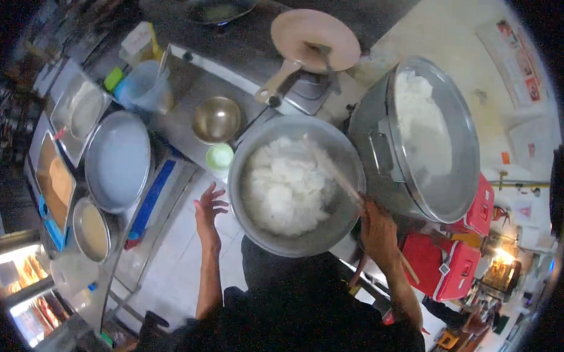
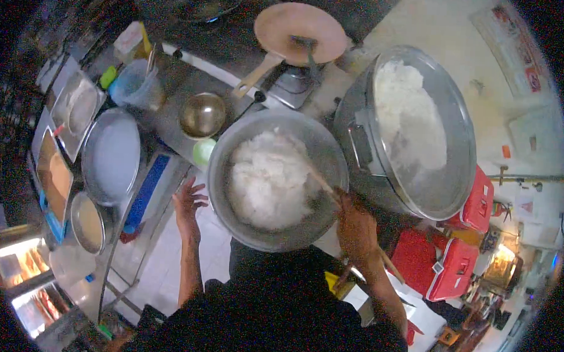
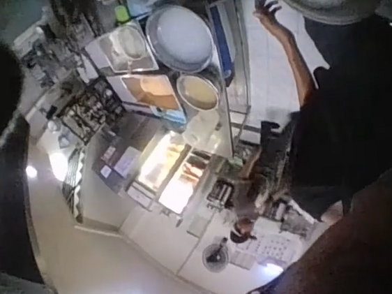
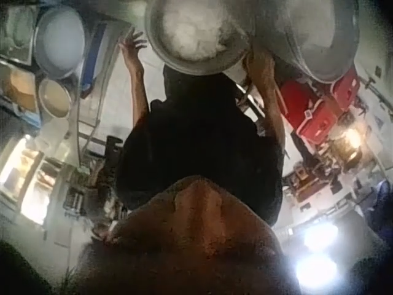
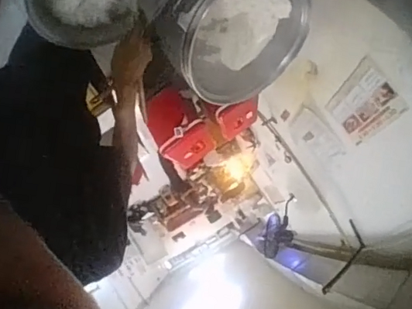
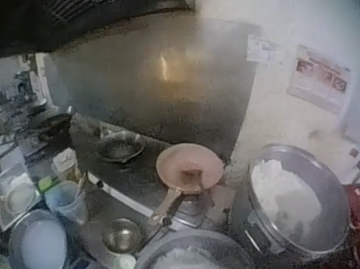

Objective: Transferring cooked rice from a large industrial rice cooker into a smaller pot using a wooden paddle.

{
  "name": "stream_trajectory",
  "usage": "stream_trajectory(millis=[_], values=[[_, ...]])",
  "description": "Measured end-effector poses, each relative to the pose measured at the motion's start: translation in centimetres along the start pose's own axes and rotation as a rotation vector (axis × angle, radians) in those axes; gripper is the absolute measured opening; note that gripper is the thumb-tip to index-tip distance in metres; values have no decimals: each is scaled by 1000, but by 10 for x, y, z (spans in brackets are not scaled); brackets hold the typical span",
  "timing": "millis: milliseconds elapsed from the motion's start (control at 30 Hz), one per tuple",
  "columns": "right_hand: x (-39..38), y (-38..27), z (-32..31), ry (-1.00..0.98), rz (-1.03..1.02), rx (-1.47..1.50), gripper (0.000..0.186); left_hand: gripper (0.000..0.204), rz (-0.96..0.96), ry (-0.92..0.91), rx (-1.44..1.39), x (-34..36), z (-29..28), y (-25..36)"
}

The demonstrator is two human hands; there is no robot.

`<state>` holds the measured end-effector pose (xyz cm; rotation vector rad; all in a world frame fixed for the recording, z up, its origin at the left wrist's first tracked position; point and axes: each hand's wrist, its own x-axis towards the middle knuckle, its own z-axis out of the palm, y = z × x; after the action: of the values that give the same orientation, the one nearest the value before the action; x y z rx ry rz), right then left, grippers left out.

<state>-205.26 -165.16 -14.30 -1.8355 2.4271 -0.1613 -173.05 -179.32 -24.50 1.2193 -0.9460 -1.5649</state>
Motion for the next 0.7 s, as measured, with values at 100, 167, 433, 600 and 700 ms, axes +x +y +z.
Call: stream_trajectory(millis=[100,167,433,600,700], values=[[-6,11,-33,-34,-11,265,29,67,-36,-19,51,2,4,-4],[-11,18,-57,-508,361,863,24,65,-22,5,107,7,11,-6],[-63,79,-167,-221,904,1520,24,66,1,-71,75,27,32,-6],[0,201,-228,27,522,402,23,70,-62,-56,-100,31,43,-11],[51,268,-232,-21,320,-591,21,70,12,-66,-24,29,50,-17]])
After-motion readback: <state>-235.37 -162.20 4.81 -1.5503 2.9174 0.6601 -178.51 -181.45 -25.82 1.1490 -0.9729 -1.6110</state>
